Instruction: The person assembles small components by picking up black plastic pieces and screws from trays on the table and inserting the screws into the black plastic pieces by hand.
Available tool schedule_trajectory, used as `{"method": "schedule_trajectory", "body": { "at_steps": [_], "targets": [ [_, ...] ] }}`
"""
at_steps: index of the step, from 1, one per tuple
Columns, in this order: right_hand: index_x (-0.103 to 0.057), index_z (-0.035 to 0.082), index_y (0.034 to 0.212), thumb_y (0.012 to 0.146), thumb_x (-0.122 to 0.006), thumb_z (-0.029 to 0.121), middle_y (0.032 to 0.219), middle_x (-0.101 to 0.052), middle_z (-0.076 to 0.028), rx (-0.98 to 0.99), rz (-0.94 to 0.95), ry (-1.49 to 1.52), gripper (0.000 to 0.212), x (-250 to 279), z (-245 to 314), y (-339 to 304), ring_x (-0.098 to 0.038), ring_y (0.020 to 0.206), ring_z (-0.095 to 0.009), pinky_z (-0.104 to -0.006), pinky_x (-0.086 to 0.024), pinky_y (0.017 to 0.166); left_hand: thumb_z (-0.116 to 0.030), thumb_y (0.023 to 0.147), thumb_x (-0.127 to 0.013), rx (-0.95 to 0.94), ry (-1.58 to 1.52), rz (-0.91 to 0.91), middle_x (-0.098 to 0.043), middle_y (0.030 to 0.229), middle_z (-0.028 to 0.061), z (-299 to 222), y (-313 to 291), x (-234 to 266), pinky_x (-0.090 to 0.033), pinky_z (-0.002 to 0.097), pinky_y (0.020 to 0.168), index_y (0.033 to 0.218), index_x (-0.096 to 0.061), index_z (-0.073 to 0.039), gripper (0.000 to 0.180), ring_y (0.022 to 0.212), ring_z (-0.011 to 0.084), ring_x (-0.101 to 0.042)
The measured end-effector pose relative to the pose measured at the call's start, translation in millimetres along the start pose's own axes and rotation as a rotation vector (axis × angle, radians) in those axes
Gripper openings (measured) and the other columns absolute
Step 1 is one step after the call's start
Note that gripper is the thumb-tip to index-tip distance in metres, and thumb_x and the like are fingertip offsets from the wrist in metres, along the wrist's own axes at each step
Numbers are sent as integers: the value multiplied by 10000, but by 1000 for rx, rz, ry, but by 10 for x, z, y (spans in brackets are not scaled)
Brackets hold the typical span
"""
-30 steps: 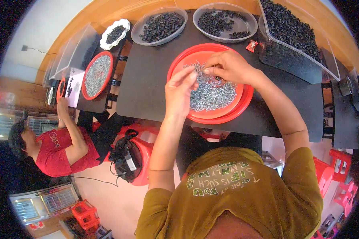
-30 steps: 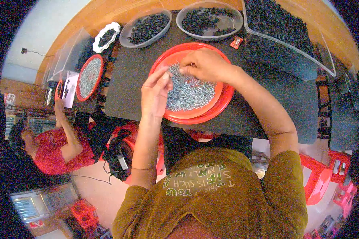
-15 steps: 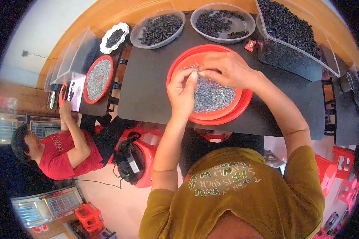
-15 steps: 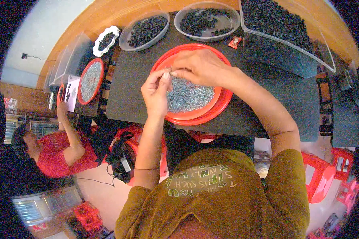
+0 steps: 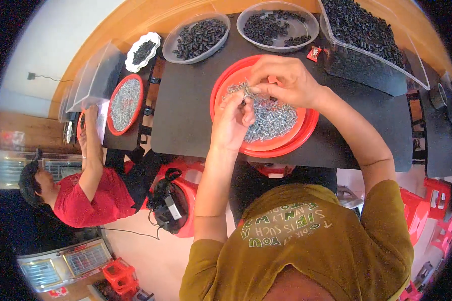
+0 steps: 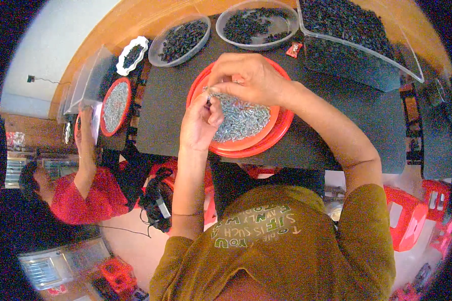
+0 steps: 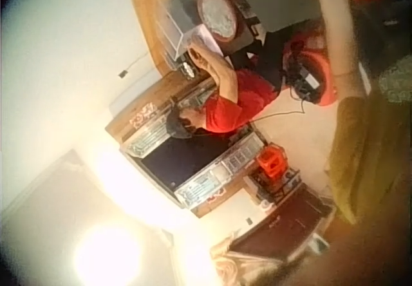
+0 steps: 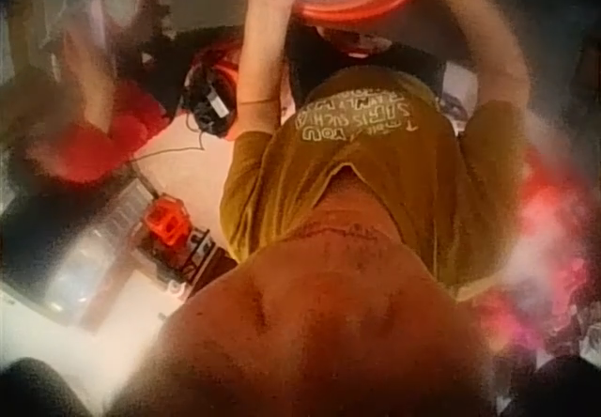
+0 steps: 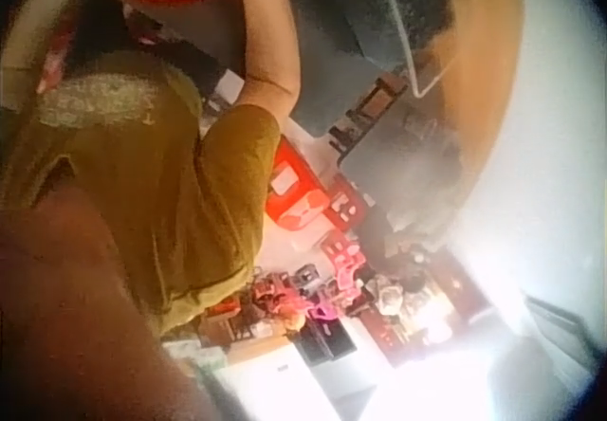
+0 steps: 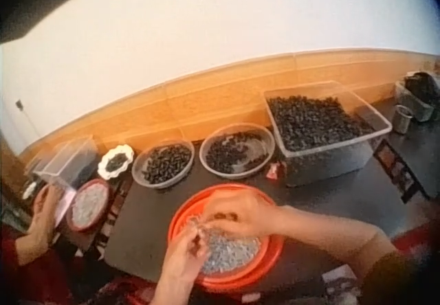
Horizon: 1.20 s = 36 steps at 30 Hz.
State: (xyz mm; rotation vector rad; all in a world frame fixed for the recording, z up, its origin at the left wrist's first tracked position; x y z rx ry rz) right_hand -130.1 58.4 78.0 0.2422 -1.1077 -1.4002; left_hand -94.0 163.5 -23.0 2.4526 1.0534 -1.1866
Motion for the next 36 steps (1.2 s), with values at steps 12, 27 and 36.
{"method": "schedule_trajectory", "body": {
  "at_steps": [12, 27, 36],
  "targets": [
    [-571, 33, 766, 701, -607, 126, 691, -536, -47, -159, -26, 108, 119, -49, -81, -44, -516, 605, -122, -239, -406, 530, -93, 747, -580, -136, -152, -116, -577, 883, 38, -36, 24, 33, -429, 222, 677, 893, -558, -79, 148, 772, 120, -540],
    [-563, 42, 752, 632, -599, 39, 794, -562, -66, 1, 28, -53, 125, -162, 39, -60, -557, 734, -216, -287, -454, 601, -122, 754, -577, -226, -162, -287, -562, 957, 39, -42, -113, -3, -413, 270, 787, 917, -546, -84, 169, 880, 142, -526],
    [-552, 43, 755, 637, -605, 62, 762, -539, -63, -222, 36, -41, 132, -190, -87, -96, -554, 674, -189, -284, -451, 573, -146, 762, -575, -254, -140, -254, -561, 958, 50, 10, -98, -4, -408, 276, 766, 933, -543, -87, 184, 859, 139, -531]
  ]
}}
Point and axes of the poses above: each hand's wrist, its own y-axis towards the middle knuckle, its own x-axis out of the back of the hand, z = x × y, the point moved 7 cm from there along y, towards the middle knuckle
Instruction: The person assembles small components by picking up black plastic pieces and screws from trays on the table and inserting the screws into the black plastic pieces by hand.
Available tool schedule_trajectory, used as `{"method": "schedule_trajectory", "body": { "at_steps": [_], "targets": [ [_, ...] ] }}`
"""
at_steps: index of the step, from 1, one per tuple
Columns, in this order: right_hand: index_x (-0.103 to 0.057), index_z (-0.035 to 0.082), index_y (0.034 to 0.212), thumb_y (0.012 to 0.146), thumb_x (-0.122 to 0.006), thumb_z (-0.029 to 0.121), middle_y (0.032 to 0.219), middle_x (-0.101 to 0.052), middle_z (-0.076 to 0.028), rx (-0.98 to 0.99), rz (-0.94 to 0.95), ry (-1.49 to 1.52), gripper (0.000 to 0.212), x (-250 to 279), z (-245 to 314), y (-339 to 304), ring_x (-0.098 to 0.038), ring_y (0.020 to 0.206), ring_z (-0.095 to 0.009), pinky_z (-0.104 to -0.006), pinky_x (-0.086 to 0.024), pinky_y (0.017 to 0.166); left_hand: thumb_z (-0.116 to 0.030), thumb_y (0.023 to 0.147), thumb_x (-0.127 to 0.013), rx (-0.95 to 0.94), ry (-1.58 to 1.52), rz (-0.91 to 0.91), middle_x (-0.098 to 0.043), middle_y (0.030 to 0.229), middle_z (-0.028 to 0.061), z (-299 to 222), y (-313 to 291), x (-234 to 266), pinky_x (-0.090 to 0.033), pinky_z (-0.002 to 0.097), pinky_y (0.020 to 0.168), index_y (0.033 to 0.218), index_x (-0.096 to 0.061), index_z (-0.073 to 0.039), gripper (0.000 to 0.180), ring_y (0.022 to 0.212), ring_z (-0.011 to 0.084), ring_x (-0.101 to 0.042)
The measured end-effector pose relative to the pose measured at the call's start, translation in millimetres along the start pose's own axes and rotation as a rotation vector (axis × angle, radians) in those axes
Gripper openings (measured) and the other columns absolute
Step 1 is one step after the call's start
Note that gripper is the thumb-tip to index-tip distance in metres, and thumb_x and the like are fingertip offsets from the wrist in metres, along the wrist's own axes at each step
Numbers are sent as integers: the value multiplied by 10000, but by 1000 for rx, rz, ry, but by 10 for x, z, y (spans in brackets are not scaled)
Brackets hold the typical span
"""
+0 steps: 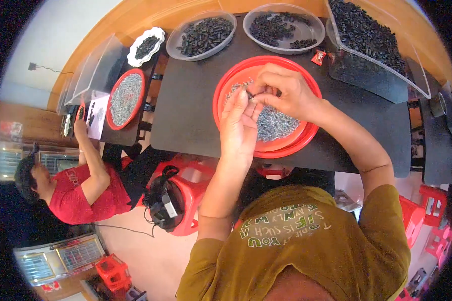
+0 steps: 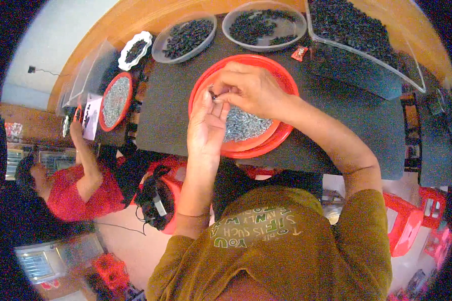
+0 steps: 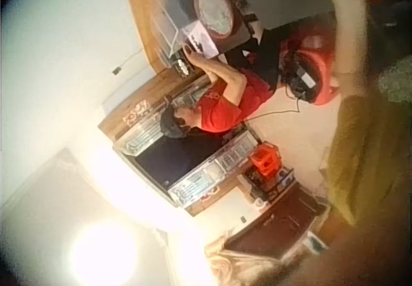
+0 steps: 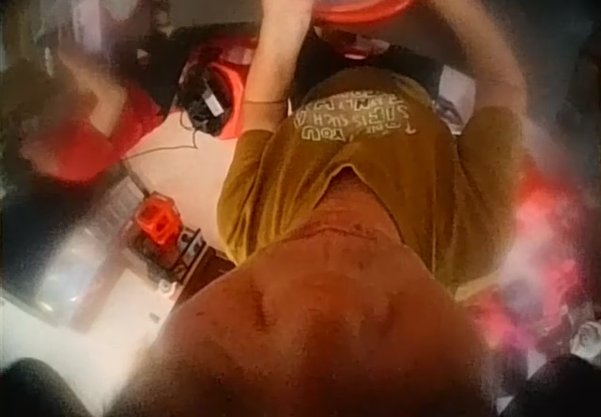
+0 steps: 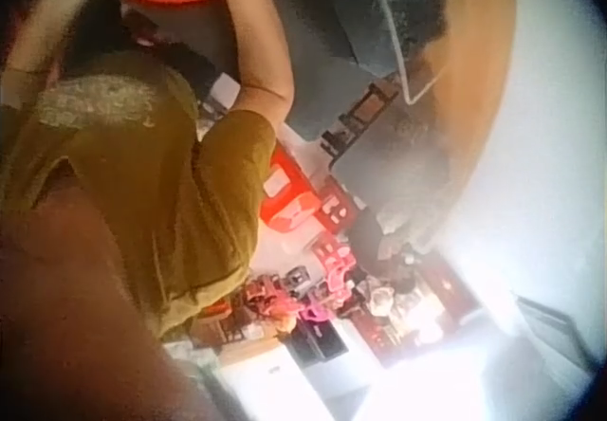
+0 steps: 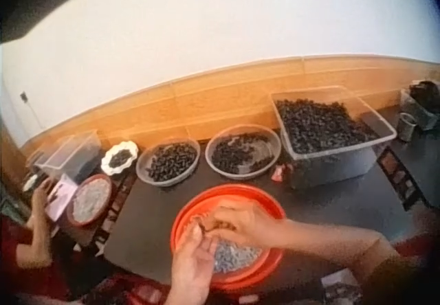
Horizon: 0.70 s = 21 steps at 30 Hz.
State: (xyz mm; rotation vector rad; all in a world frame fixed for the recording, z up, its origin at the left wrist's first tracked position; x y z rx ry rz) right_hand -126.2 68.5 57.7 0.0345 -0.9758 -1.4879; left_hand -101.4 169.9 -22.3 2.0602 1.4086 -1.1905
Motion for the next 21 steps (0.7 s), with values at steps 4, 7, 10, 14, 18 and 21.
{"method": "schedule_trajectory", "body": {
  "at_steps": [4, 7, 10, 14, 18, 21],
  "targets": [
    [-555, 33, 752, 638, -619, 44, 709, -521, -35, -191, 41, 110, 131, -66, -146, -19, -511, 633, -119, -235, -414, 543, -151, 762, -575, 48, 25, -48, -560, 941, 54, 48, -29, 38, -403, 279, 764, 976, -525, -78, 232, 847, 143, -533],
    [-563, 38, 754, 655, -633, 27, 706, -508, 10, -283, 82, 201, 121, -100, -189, -19, -473, 628, -51, -192, -382, 534, -145, 759, -576, 75, -21, -17, -559, 939, 50, 74, -27, 141, -402, 276, 762, 992, -515, -69, 253, 848, 145, -532],
    [-575, 27, 762, 682, -637, 126, 697, -563, 1, -251, 105, 342, 141, -26, -266, 70, -522, 645, -82, -232, -436, 583, -138, 755, -577, 119, -67, -27, -565, 940, 60, 97, -70, 176, -413, 271, 742, 972, -521, -57, 238, 841, 150, -539],
    [-599, 18, 787, 731, -586, 202, 736, -606, -63, -407, -189, 66, 194, 480, -1030, 240, -565, 671, -122, -255, -451, 632, -105, 757, -569, 174, -177, 15, -574, 927, 73, 124, -101, 153, -444, 251, 719, 918, -543, -57, 170, 817, 146, -555],
    [-627, 98, 808, 688, -591, 220, 798, -610, -86, -476, -74, -418, 175, 587, -1532, 350, -586, 732, -220, -321, -455, 675, -70, 753, -566, 158, -203, -25, -574, 930, 80, 38, -121, 124, -448, 247, 747, 886, -553, -51, 135, 832, 145, -556],
    [-637, 159, 807, 641, -607, 190, 834, -609, -76, -592, 101, -659, 172, 584, -1919, 399, -575, 798, -248, -354, -454, 697, -63, 748, -570, 141, -207, -40, -573, 935, 86, 11, -98, 107, -449, 247, 747, 891, -550, -49, 144, 839, 149, -557]
  ]
}}
Point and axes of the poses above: each hand's wrist, its own y-axis towards the middle knuckle, its own x-axis out of the back of the hand, z = x × y, the point moved 7 cm from there along y, towards the middle knuckle
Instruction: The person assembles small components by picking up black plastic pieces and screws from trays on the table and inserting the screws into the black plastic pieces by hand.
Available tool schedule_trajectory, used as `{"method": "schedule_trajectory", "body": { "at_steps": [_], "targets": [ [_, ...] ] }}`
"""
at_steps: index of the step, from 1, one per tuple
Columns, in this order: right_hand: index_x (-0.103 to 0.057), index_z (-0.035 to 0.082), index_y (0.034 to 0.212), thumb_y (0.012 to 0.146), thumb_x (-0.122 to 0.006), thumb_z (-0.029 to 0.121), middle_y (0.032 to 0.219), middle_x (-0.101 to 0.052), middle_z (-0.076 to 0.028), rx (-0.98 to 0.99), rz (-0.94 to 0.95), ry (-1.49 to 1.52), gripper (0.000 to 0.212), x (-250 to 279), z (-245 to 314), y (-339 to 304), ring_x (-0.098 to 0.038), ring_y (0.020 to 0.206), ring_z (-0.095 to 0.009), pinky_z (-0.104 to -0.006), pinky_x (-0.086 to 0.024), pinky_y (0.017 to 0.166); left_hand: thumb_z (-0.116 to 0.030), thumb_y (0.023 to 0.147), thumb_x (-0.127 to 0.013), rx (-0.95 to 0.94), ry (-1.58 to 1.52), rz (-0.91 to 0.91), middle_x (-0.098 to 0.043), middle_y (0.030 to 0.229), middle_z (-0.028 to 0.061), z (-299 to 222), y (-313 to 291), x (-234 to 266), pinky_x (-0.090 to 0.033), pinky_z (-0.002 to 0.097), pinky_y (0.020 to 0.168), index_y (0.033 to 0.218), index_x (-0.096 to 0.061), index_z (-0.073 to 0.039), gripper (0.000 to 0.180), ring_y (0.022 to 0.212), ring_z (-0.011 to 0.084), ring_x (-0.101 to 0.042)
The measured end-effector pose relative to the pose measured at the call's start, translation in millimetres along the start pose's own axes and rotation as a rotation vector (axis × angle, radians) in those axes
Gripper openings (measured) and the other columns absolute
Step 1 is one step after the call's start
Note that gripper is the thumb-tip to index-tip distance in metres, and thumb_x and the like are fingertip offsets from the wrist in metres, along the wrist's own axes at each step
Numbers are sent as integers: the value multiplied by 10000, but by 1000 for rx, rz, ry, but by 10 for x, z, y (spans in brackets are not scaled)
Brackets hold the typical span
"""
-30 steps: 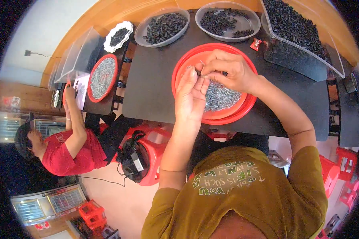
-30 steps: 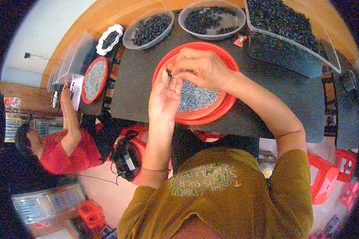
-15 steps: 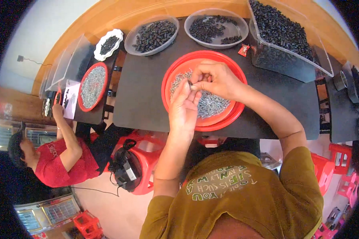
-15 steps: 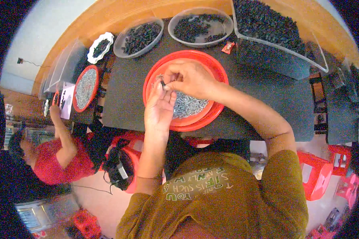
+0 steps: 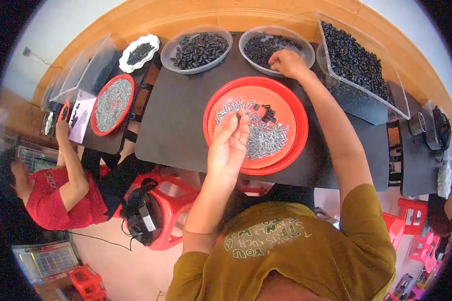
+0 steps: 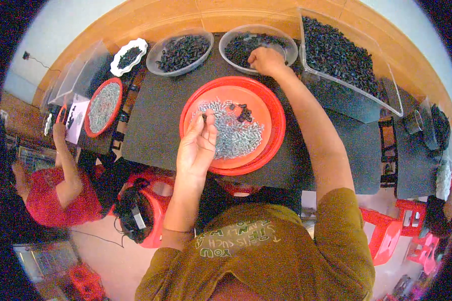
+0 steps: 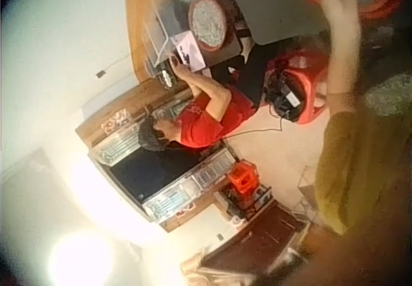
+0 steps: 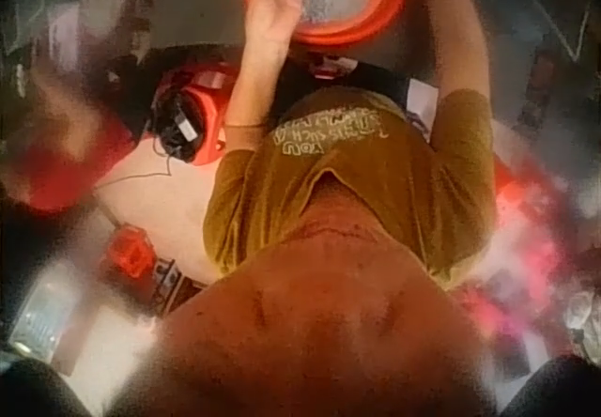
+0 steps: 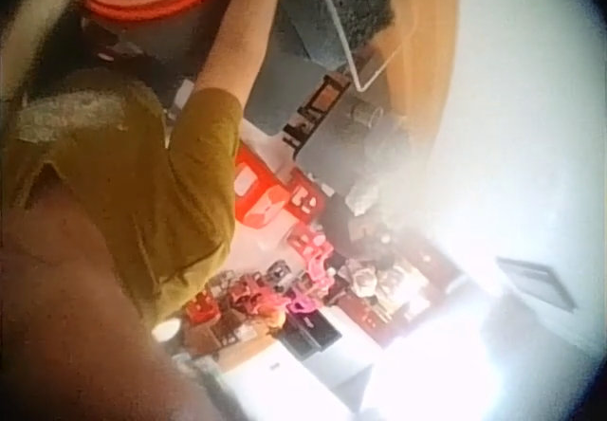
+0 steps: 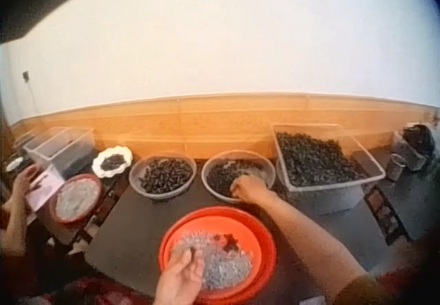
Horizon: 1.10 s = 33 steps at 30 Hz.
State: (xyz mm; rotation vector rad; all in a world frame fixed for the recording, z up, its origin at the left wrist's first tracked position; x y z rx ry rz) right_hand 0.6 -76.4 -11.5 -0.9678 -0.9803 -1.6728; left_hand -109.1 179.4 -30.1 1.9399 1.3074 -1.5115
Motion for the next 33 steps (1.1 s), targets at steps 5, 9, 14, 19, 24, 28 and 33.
{"method": "schedule_trajectory", "body": {
  "at_steps": [5, 9, 14, 19, 24, 28, 33],
  "targets": [
    [-630, 138, 758, 609, -637, 203, 800, -608, -85, 101, 116, -64, 163, -100, 168, 160, -578, 769, -251, -356, -456, 673, -55, 747, -568, -39, 3, -31, -569, 952, 91, -122, -40, -45, -445, 245, 757, 893, -547, -52, 148, 876, 157, -550],
    [-621, 108, 728, 628, -637, 222, 762, -603, -99, 71, 15, -79, 153, -40, 137, 145, -581, 719, -246, -342, -456, 647, -60, 750, -564, -34, 4, -31, -568, 961, 82, -125, -14, 1, -445, 248, 750, 909, -544, -59, 160, 896, 159, -544],
    [-565, 49, 815, 719, -583, 184, 723, -586, -46, 189, 12, 640, 166, 227, 608, -369, -553, 654, -128, -245, -432, 567, -103, 763, -560, -3, 49, 11, -572, 927, 45, -60, 29, 26, -439, 237, 709, 917, -543, -89, 156, 813, 132, -543],
    [-523, 29, 908, 778, -548, 160, 744, -570, -18, 161, 259, 1142, 186, 311, 1127, -1102, -528, 654, -63, -171, -383, 504, -141, 764, -564, -9, 18, -17, -563, 937, 29, -9, 63, -21, -419, 248, 696, 943, -532, -81, 192, 817, 123, -510],
    [-524, -3, 921, 768, -540, 26, 819, -585, -68, 262, 275, 1499, 157, 152, 1239, -1475, -558, 740, -114, -232, -456, 667, -142, 760, -566, -79, -12, 39, -563, 944, 24, 63, 31, -198, -421, 266, 733, 952, -535, -63, 210, 854, 124, -505],
    [-519, -7, 900, 760, -543, 12, 823, -584, -78, 306, 188, 1565, 143, 214, 1289, -1512, -561, 756, -122, -239, -459, 684, -155, 763, -572, -92, -16, 77, -557, 910, 16, 93, -19, -285, -393, 245, 739, 915, -546, -75, 174, 797, 102, -495],
    [-498, -7, 857, 757, -538, -9, 803, -588, -88, 251, 171, 1571, 108, 209, 1242, -1546, -574, 726, -133, -240, -470, 668, -166, 769, -566, -128, -7, 136, -548, 892, 12, 138, -19, -354, -388, 227, 733, 905, -543, -63, 172, 765, 85, -480]
  ]
}}
Point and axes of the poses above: each hand's wrist, its own y-axis towards the middle knuckle, its own x-axis out of the back of the hand, z = x × y, the point moved 7 cm from there along y, towards the middle knuckle
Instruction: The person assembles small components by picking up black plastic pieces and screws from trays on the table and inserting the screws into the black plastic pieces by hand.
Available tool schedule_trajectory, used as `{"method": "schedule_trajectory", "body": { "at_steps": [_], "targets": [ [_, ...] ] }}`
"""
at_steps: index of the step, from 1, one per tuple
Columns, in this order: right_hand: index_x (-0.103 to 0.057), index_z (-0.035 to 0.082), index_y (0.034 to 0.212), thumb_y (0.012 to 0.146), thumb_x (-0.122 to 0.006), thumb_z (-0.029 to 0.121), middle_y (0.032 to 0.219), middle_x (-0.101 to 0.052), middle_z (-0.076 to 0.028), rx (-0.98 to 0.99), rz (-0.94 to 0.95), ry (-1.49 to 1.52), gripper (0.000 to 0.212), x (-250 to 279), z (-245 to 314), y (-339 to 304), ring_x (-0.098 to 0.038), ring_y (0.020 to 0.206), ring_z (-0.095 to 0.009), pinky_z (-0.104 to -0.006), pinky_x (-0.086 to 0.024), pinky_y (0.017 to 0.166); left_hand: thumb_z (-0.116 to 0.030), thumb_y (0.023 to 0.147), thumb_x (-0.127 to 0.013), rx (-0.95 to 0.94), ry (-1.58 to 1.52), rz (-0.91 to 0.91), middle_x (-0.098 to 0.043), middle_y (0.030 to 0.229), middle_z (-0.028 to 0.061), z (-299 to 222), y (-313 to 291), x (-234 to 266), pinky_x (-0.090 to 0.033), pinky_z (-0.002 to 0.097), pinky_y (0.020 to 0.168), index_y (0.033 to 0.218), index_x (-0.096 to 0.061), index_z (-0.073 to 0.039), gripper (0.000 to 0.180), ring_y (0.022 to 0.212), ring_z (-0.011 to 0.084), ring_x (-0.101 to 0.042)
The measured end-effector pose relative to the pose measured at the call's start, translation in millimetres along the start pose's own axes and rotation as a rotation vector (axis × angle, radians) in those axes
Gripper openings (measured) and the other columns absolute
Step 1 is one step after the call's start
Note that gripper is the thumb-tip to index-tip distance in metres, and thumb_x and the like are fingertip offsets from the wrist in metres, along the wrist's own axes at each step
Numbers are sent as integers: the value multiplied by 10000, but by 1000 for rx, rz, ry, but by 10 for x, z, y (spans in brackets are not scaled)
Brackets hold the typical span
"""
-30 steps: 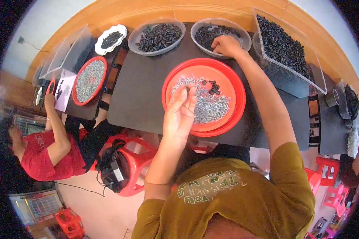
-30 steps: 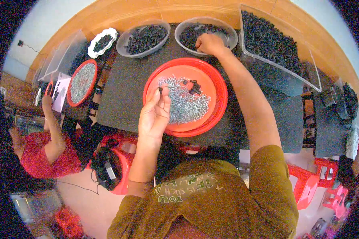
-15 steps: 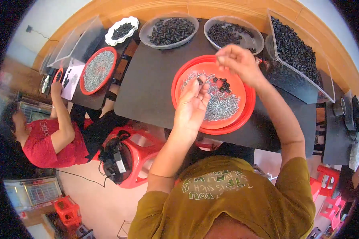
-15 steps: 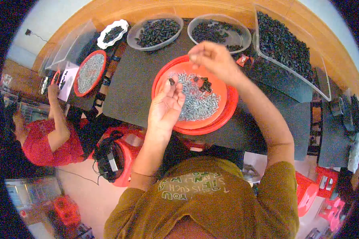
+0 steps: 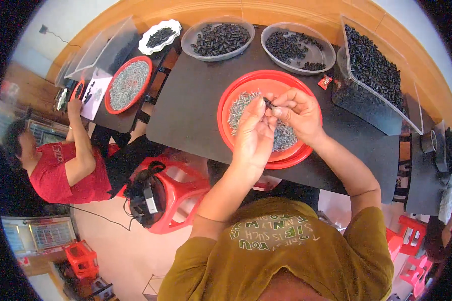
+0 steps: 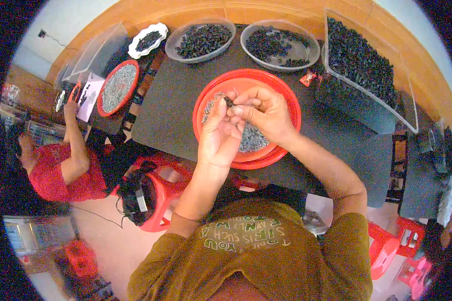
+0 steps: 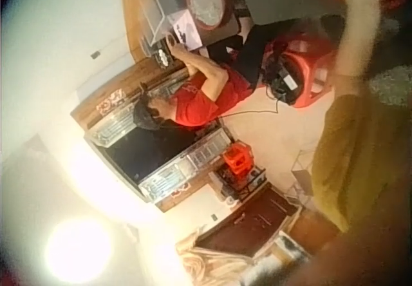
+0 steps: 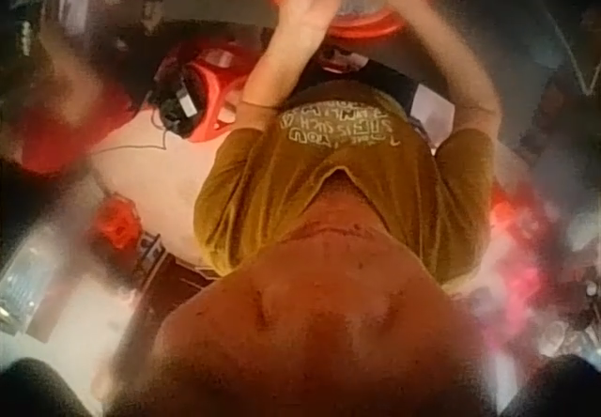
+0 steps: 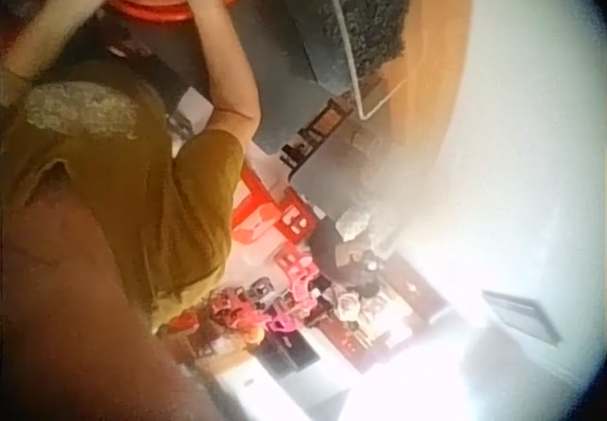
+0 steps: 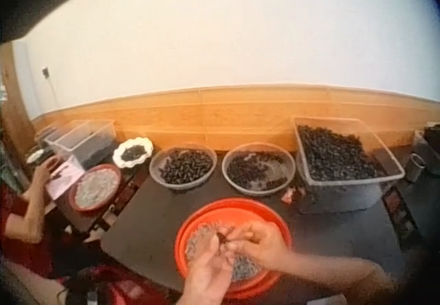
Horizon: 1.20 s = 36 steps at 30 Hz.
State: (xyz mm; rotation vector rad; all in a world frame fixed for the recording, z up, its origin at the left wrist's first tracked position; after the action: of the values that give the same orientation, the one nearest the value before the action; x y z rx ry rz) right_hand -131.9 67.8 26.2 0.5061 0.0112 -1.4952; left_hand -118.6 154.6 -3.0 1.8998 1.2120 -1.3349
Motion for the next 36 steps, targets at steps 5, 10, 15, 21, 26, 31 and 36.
{"method": "schedule_trajectory", "body": {
  "at_steps": [5, 10, 15, 21, 26, 31, 36],
  "targets": [
    [-499, -2, 857, 767, -540, 22, 771, -590, -82, -35, -3, 36, 102, -41, 41, -24, -574, 665, -122, -220, -471, 605, -174, 777, -556, -29, 24, 47, -547, 857, 8, -7, -31, -80, -389, 202, 671, 911, -536, -44, 188, 719, 76, -485],
    [-507, 13, 832, 773, -552, 70, 739, -592, -67, -32, -20, -17, 94, -56, 40, -37, -563, 623, -96, -178, -432, 507, -167, 782, -549, -42, 24, 48, -548, 843, 10, -1, -42, -52, -390, 198, 643, 915, -537, -40, 184, 706, 71, -487],
    [-507, 31, 793, 769, -563, 91, 714, -587, -50, -31, -46, -39, 85, -44, 25, -41, -549, 605, -74, -148, -357, 431, -149, 788, -538, -64, -1, 49, -560, 830, 24, -31, -73, -100, -403, 208, 628, 896, -555, -32, 160, 686, 76, -493],
    [-516, 25, 772, 754, -572, 60, 719, -582, -53, 42, -52, -141, 69, -110, 117, -73, -550, 626, -81, -168, -392, 469, -53, 773, -537, -311, 141, 107, -578, 862, 94, -177, -128, -141, -432, 259, 563, 865, -573, -31, 101, 662, 132, -518],
    [-517, 13, 766, 752, -571, 46, 737, -573, -53, 72, -106, -105, 65, -147, 140, -80, -549, 639, -86, -179, -415, 506, -37, 775, -532, -439, 184, 155, -575, 864, 116, -252, -169, -236, -423, 263, 530, 854, -562, -37, 84, 667, 145, -519],
    [-517, 11, 817, 772, -547, 51, 781, -571, -49, 65, -73, -123, 67, -186, 189, -101, -549, 664, -88, -186, -428, 508, -47, 790, -514, -376, 198, 154, -575, 860, 110, -250, -156, -261, -411, 255, 506, 857, -558, -41, 80, 634, 128, -501],
    [-504, 12, 864, 781, -535, 51, 826, -570, -58, 71, -119, -3, 97, -207, 158, -117, -553, 684, -97, -190, -436, 500, -49, 782, -524, -288, 121, 111, -577, 853, 101, -204, -134, -221, -407, 252, 483, 865, -563, -47, 92, 609, 119, -487]
  ]
}}
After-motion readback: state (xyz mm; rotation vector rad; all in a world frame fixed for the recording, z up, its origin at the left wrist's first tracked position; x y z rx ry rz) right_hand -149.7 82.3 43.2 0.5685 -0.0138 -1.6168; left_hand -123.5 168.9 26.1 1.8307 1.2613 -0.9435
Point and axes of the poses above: each hand's wrist, its own y-axis towards the middle knuckle, its own x-axis out of the back of the hand, z = x × y, the point moved 7 cm from there along y, towards the middle knuckle
